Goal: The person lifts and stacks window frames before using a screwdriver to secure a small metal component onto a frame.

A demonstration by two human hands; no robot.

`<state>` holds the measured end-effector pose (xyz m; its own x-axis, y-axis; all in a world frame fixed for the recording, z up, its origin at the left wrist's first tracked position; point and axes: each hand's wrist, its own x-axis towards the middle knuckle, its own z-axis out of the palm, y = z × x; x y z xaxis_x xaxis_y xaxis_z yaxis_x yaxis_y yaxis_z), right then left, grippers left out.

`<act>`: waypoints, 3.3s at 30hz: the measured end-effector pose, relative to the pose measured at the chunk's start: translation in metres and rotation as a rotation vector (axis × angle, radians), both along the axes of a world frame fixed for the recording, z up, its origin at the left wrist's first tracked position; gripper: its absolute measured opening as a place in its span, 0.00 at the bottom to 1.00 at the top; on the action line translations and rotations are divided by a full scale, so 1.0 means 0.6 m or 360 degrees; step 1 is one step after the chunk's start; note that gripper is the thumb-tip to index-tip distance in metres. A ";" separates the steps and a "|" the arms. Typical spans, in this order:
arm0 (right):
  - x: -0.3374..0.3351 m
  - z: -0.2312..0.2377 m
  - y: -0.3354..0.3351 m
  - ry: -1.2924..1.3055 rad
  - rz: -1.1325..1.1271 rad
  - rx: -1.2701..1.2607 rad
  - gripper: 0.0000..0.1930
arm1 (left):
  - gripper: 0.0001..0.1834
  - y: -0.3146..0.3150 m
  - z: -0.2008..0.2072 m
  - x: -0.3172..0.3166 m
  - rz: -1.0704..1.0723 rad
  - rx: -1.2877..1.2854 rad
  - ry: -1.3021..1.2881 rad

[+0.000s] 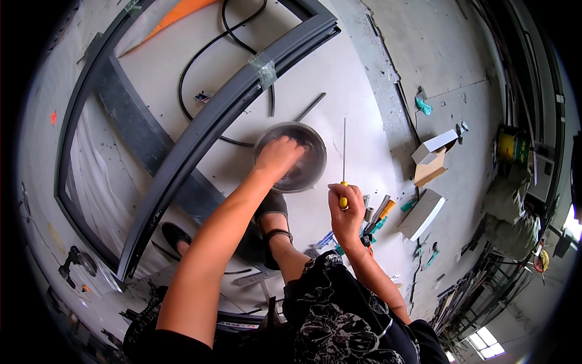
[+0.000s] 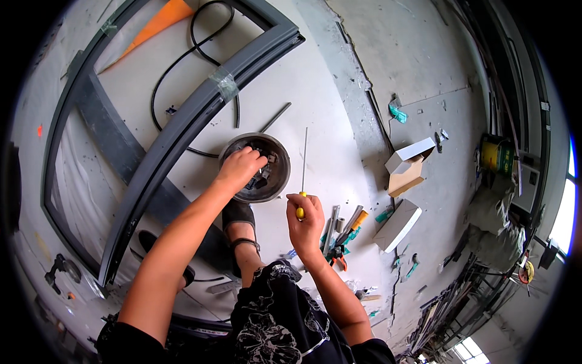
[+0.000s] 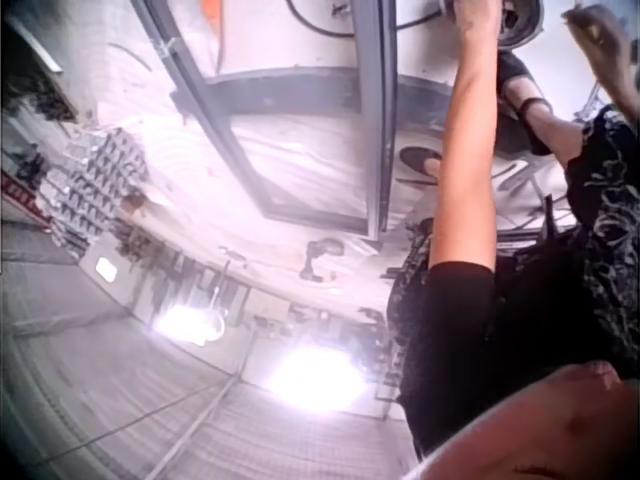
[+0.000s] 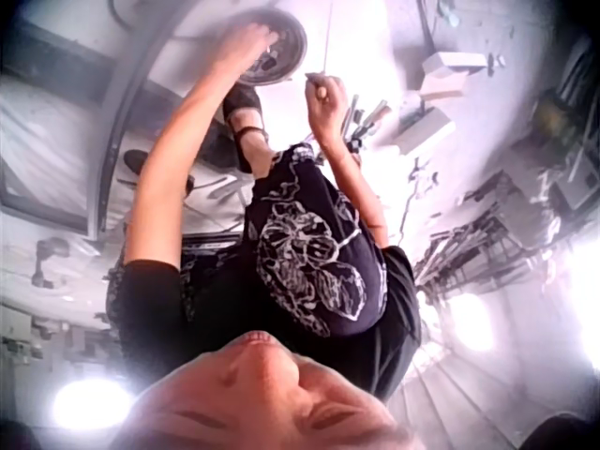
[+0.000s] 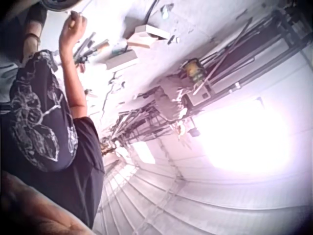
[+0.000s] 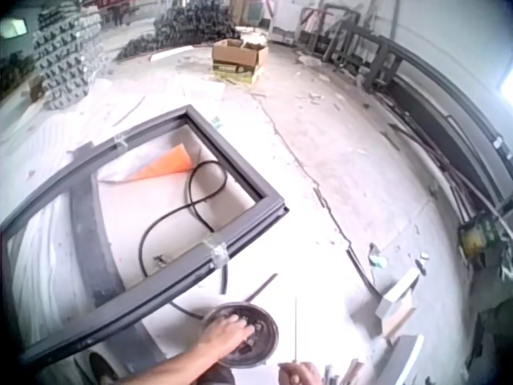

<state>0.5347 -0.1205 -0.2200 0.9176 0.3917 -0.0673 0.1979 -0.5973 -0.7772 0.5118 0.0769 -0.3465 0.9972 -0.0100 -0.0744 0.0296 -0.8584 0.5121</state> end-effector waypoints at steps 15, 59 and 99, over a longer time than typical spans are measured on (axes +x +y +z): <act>-0.001 -0.048 -0.022 0.0104 -0.0159 -0.0148 0.08 | 0.07 -0.068 -0.009 -0.047 0.0396 0.0073 -0.0116; -0.028 -0.020 0.115 0.0192 0.0841 -0.0400 0.07 | 0.04 -0.036 0.085 -0.144 0.1509 -0.2412 0.0659; 0.066 -0.061 -0.008 0.1974 0.1286 -0.0865 0.12 | 0.06 -0.055 0.008 -0.140 0.1313 -0.1376 0.0408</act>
<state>0.5742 -0.1252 -0.2565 -0.2443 0.4110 -0.8783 0.0180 -0.9037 -0.4279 0.4278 0.0437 -0.3414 0.6852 0.4749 -0.5522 0.5884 0.0860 0.8040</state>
